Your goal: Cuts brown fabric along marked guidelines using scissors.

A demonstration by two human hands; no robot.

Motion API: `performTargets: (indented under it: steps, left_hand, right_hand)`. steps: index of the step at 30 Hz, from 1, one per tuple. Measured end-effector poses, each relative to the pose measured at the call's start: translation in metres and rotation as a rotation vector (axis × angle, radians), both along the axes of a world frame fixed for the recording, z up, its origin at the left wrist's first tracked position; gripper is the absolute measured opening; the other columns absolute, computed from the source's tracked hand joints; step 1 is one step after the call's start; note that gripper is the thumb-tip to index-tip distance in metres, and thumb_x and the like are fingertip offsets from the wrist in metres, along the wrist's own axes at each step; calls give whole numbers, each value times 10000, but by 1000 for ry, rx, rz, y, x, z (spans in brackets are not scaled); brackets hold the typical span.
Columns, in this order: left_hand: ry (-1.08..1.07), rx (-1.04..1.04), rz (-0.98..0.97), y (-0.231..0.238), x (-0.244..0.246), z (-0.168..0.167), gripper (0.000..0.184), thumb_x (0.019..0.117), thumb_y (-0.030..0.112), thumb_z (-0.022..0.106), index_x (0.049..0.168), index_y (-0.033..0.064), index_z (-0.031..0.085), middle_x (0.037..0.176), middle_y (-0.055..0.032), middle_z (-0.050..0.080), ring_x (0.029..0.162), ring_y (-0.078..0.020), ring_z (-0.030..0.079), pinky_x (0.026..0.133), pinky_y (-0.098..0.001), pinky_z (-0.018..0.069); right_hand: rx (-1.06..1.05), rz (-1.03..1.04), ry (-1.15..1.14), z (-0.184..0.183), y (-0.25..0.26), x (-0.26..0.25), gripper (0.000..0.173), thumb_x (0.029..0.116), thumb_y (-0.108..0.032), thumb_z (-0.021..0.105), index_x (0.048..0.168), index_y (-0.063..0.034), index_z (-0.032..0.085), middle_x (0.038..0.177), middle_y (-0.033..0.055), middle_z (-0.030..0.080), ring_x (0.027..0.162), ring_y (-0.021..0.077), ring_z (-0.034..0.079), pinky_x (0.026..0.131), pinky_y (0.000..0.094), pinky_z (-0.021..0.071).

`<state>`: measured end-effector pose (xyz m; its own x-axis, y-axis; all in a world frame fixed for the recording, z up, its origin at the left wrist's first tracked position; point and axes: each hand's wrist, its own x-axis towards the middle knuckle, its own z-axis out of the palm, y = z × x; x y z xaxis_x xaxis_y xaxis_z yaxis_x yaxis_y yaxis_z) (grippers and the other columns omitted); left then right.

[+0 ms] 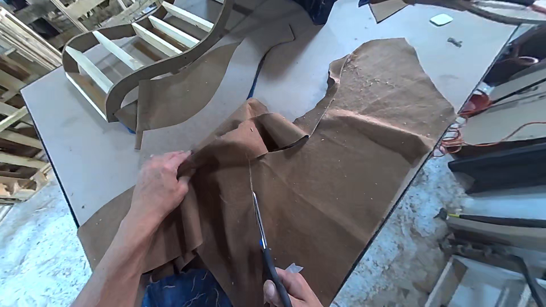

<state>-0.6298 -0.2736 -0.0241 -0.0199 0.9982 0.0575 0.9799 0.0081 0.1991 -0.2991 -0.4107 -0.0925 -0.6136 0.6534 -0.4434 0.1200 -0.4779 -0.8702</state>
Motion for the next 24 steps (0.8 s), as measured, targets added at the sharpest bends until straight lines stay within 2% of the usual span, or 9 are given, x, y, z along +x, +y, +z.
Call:
performTargets:
  steps: [4, 5, 7, 8, 10, 11, 14, 18, 24]
  left_hand:
    - [-199, -33, 135, -4, -2, 11, 185, 952, 82, 681, 1112, 124, 763, 1060, -94, 751, 929, -302, 719, 782, -625, 550]
    - [-261, -49, 172, -2, -7, 8, 145, 945, 104, 697, 1062, 145, 772, 1041, -65, 749, 910, -260, 714, 767, -599, 554]
    - [-330, -72, 182, 1, -12, 3, 103, 932, 120, 700, 1011, 126, 766, 1191, -60, 691, 1030, -241, 676, 850, -572, 547]
    - [-351, -72, 193, 2, -13, 2, 88, 928, 116, 692, 985, 120, 759, 1165, -61, 680, 1009, -238, 665, 831, -564, 541]
    - [-447, -62, 242, 4, -11, -1, 115, 958, 94, 642, 910, 135, 738, 863, -29, 708, 768, -183, 669, 660, -500, 529]
    - [-537, -89, 255, 5, -9, 0, 172, 994, 79, 579, 916, 132, 723, 801, -19, 698, 722, -152, 658, 638, -450, 526]
    - [-793, -173, 299, 9, -2, 5, 261, 1062, 69, 468, 1044, 101, 727, 929, -15, 735, 855, -90, 689, 789, -341, 576]
    - [-868, -197, 400, 15, 4, 5, 236, 1071, 113, 496, 1043, 101, 730, 903, -16, 742, 802, -81, 699, 740, -299, 591]
    - [-857, -223, 417, 18, 2, 2, 229, 1071, 118, 499, 1070, 102, 727, 920, -15, 746, 807, -76, 700, 746, -294, 592]
  right_hand:
    - [-32, 2, 5, 1, 13, -7, 559, 987, -641, 519, 915, -99, 636, 658, -13, 630, 523, 101, 591, 468, 298, 491]
    - [-35, 4, 6, 1, 16, -9, 560, 984, -648, 519, 915, -105, 634, 656, -16, 631, 523, 99, 595, 465, 294, 491]
    - [-31, 6, 22, 0, 21, -12, 558, 982, -656, 514, 913, -114, 628, 654, -26, 629, 525, 88, 596, 461, 278, 488]
    - [-31, 2, 37, 0, 22, -13, 554, 981, -656, 515, 909, -118, 628, 651, -30, 628, 524, 82, 596, 459, 272, 486]
    - [-42, -10, 92, -1, 22, -13, 557, 974, -668, 516, 906, -127, 626, 652, -39, 623, 527, 74, 595, 456, 264, 490]
    - [-50, -14, 121, 0, 22, -13, 556, 971, -672, 515, 905, -131, 625, 654, -44, 621, 530, 70, 595, 454, 258, 491]
    - [-71, -24, 160, 0, 25, -14, 551, 969, -673, 517, 905, -136, 625, 655, -52, 616, 528, 57, 590, 448, 244, 484]
    - [-51, -12, 174, -4, 27, -16, 565, 972, -673, 513, 899, -124, 626, 643, -39, 606, 524, 69, 585, 460, 262, 490]
    - [-16, -10, 127, -4, 27, -17, 568, 989, -657, 497, 899, -109, 622, 640, -30, 593, 525, 79, 580, 470, 278, 492]
